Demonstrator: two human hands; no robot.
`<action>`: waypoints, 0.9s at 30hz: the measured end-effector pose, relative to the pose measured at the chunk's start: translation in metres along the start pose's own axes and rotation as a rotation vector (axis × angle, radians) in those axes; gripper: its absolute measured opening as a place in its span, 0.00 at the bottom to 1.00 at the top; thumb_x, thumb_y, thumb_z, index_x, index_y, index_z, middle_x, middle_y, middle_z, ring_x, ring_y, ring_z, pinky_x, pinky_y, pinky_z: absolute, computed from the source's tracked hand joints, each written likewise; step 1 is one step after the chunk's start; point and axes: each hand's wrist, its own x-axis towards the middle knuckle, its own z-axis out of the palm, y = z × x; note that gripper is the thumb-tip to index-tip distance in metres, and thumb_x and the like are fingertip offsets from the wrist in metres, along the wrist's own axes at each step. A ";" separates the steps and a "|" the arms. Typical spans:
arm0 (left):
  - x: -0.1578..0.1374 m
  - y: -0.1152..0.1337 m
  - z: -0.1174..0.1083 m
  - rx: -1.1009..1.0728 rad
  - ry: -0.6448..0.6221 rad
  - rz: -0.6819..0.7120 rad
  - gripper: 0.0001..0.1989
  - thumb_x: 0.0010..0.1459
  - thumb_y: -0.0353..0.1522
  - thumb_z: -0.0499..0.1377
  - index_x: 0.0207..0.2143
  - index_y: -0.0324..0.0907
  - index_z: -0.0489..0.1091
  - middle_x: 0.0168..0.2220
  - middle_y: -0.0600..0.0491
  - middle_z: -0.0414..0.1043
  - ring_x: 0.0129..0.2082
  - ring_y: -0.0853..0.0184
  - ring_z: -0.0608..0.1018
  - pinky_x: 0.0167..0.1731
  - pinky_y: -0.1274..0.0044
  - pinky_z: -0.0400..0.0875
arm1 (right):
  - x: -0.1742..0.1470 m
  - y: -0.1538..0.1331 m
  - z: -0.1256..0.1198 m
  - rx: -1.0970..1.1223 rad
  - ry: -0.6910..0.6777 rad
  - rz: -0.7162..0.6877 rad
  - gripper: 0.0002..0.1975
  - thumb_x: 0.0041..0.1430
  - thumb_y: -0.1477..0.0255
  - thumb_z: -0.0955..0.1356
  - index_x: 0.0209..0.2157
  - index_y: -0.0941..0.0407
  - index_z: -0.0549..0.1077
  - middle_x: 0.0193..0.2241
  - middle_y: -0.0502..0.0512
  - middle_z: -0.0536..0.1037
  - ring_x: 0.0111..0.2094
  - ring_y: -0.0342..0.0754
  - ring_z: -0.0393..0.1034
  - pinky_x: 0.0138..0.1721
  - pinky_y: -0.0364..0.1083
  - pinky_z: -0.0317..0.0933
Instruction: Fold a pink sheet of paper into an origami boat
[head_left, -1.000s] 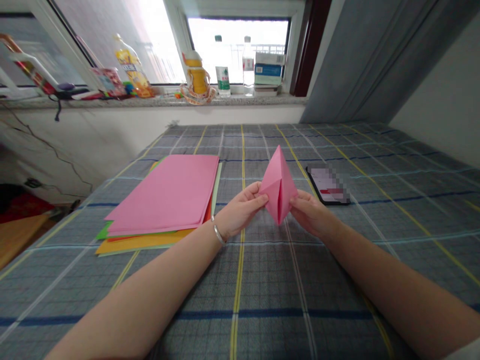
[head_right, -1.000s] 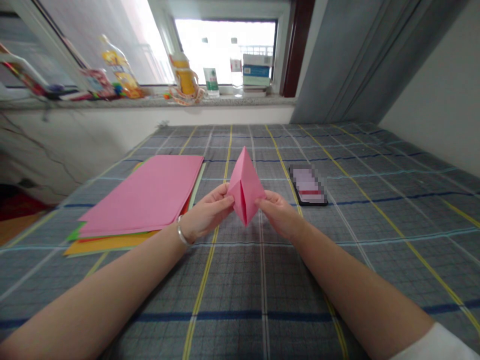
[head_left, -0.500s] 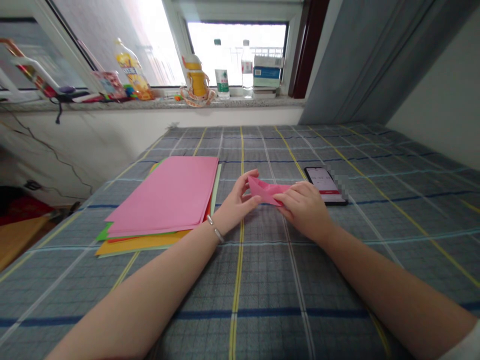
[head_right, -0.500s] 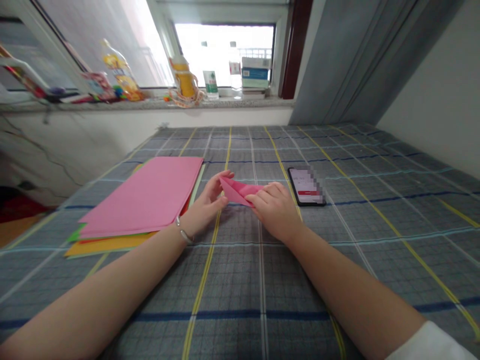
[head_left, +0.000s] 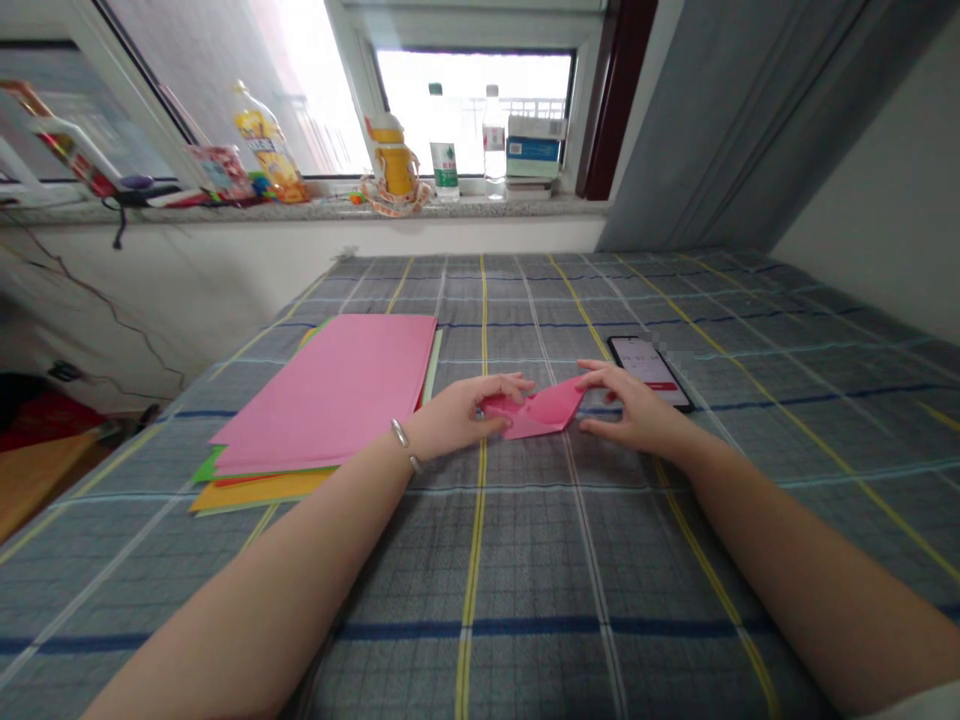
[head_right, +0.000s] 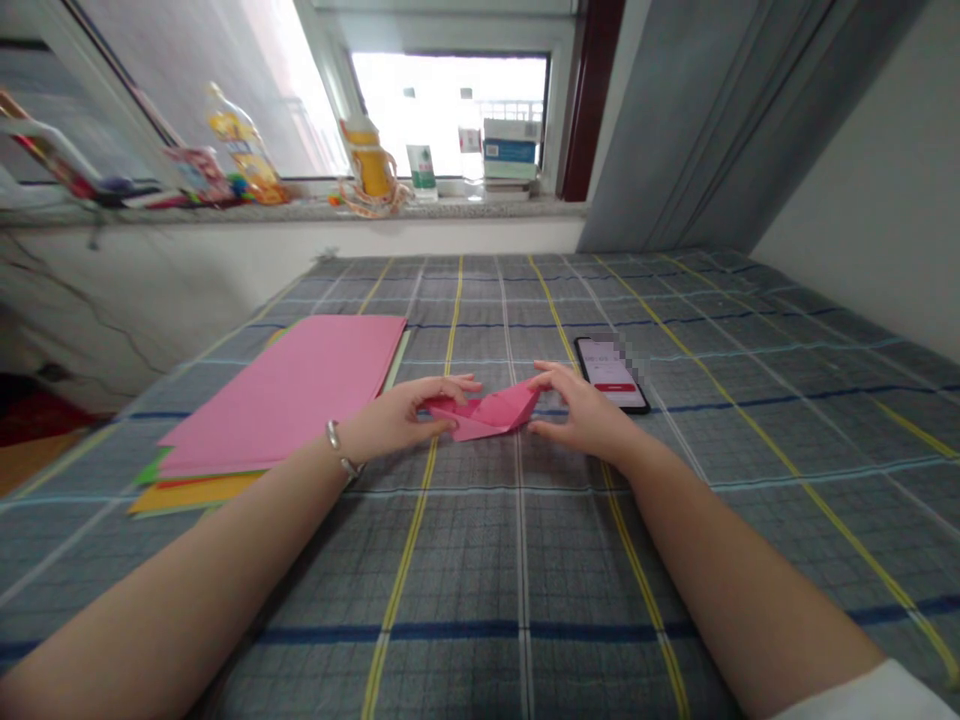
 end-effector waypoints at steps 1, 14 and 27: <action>0.000 0.001 -0.002 0.073 -0.023 -0.006 0.15 0.54 0.26 0.58 0.45 0.42 0.69 0.58 0.46 0.64 0.59 0.61 0.65 0.58 0.65 0.58 | 0.001 0.001 0.001 0.025 0.016 0.022 0.18 0.50 0.67 0.71 0.43 0.54 0.67 0.52 0.62 0.67 0.51 0.54 0.65 0.42 0.52 0.66; -0.005 -0.008 -0.017 0.519 -0.087 -0.194 0.09 0.58 0.36 0.56 0.35 0.48 0.77 0.41 0.56 0.77 0.42 0.64 0.77 0.44 0.75 0.67 | 0.000 0.004 -0.010 -0.187 -0.077 0.029 0.07 0.55 0.65 0.69 0.28 0.54 0.73 0.29 0.53 0.77 0.32 0.48 0.69 0.33 0.46 0.60; -0.005 -0.028 -0.007 0.192 0.302 -0.364 0.15 0.58 0.35 0.55 0.47 0.43 0.73 0.44 0.50 0.75 0.43 0.63 0.75 0.46 0.70 0.68 | -0.003 -0.012 -0.009 -0.167 -0.030 0.143 0.07 0.56 0.65 0.66 0.34 0.53 0.70 0.27 0.50 0.77 0.28 0.46 0.71 0.29 0.43 0.60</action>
